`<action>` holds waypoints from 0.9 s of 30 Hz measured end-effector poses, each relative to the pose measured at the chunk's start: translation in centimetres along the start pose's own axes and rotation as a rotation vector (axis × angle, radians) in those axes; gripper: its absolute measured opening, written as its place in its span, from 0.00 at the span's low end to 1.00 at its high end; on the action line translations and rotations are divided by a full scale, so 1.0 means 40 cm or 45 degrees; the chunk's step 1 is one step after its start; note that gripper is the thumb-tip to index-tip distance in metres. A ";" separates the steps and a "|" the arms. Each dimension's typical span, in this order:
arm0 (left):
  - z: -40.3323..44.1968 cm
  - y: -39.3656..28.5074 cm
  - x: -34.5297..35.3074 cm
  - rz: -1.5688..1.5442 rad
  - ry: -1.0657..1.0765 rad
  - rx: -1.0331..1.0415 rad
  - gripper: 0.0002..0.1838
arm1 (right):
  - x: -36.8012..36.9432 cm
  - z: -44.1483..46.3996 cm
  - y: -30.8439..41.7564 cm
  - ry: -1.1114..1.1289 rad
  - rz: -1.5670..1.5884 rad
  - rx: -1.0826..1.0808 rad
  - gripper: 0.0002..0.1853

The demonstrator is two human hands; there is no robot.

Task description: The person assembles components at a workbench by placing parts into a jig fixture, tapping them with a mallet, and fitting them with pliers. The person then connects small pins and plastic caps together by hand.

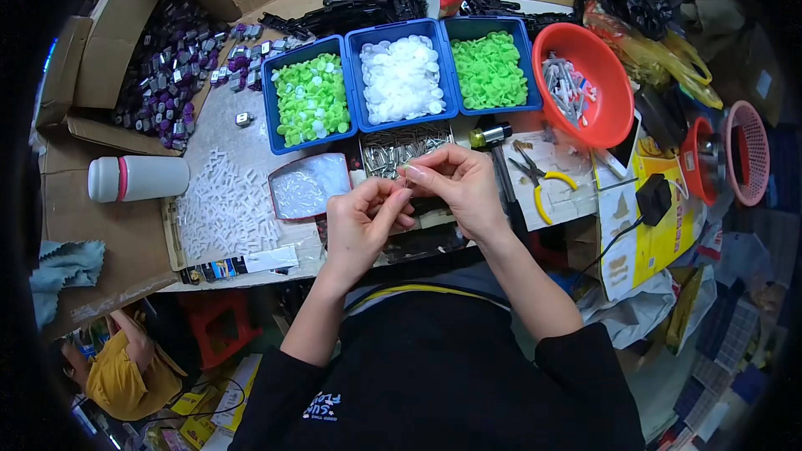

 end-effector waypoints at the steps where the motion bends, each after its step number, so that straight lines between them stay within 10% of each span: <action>1: 0.000 -0.003 0.000 0.012 0.012 0.011 0.08 | 0.002 0.000 0.000 0.006 -0.056 0.004 0.05; 27: -0.009 0.048 -0.016 -0.415 -0.114 -0.173 0.08 | 0.001 -0.004 0.030 0.009 -0.112 -0.176 0.05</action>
Point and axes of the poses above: each hand's wrist, its own z-axis towards the middle knuckle, its own x-axis out of the palm, y = z × x, the point moved 9 cm from there along z, towards the middle knuckle, and after that the axes turned 7 degrees about x, right-handed, at the moved point
